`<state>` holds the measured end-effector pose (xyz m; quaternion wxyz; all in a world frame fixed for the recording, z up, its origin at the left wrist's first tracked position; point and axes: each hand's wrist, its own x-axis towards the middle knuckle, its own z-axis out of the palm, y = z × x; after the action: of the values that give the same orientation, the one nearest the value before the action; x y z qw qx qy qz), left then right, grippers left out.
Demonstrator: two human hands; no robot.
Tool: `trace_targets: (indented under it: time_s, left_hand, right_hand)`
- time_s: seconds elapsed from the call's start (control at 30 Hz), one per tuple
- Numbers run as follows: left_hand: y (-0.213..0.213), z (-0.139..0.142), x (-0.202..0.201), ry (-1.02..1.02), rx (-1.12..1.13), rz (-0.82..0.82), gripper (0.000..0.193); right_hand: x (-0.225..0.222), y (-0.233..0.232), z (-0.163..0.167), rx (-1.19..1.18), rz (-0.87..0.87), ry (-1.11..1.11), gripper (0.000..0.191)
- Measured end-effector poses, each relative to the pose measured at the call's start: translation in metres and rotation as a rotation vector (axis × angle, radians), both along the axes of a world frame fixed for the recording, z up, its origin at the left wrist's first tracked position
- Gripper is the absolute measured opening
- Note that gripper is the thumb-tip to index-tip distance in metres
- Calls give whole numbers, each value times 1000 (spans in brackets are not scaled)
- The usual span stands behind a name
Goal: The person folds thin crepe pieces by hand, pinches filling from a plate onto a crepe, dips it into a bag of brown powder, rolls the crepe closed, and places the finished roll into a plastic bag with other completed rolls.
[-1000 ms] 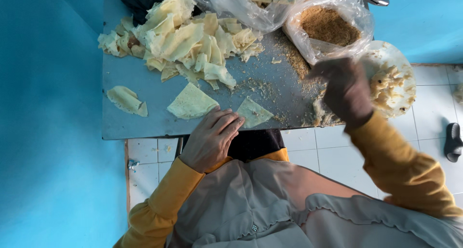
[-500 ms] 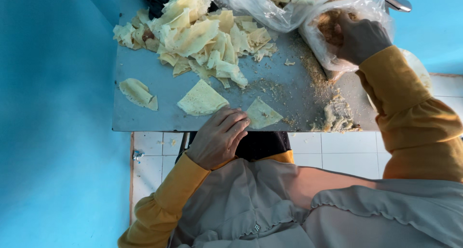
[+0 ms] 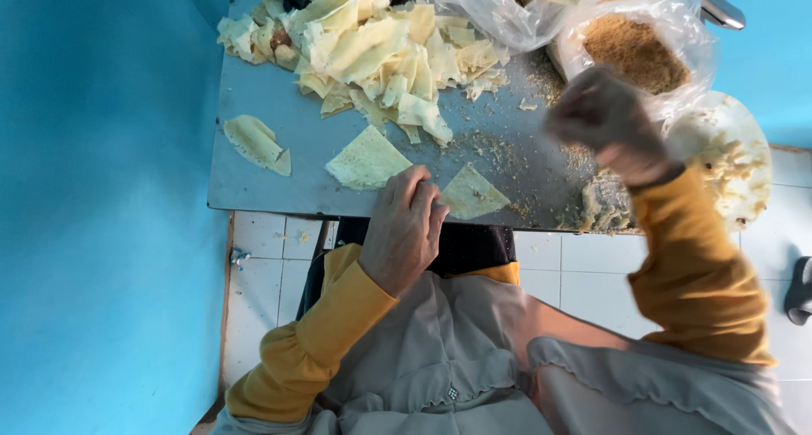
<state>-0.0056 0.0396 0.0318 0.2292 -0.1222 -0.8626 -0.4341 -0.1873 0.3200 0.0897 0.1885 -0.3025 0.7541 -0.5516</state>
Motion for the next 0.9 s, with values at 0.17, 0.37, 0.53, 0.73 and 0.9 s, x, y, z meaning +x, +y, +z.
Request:
trace_targets:
  time_s: [0.17,0.37,0.53,0.73,0.9]
  left_hand:
    - [9,6,-1,-41,-23,64,19]
    - [10,10,-3,-58,-53,76,18]
    - [13,11,-2,-49,-150,97,15]
    - [19,11,4,-113,-17,22,10]
    - [21,12,12,10,58,-31,20]
  right_hand:
    - [90,-70,-25,232,23,426,22]
    - [121,-83,-2,345,117,1048,36]
    - [129,-68,-1,462,-213,725,26]
    - [122,-66,-15,505,-231,605,16]
    - [116,-66,-10,540,-161,701,25]
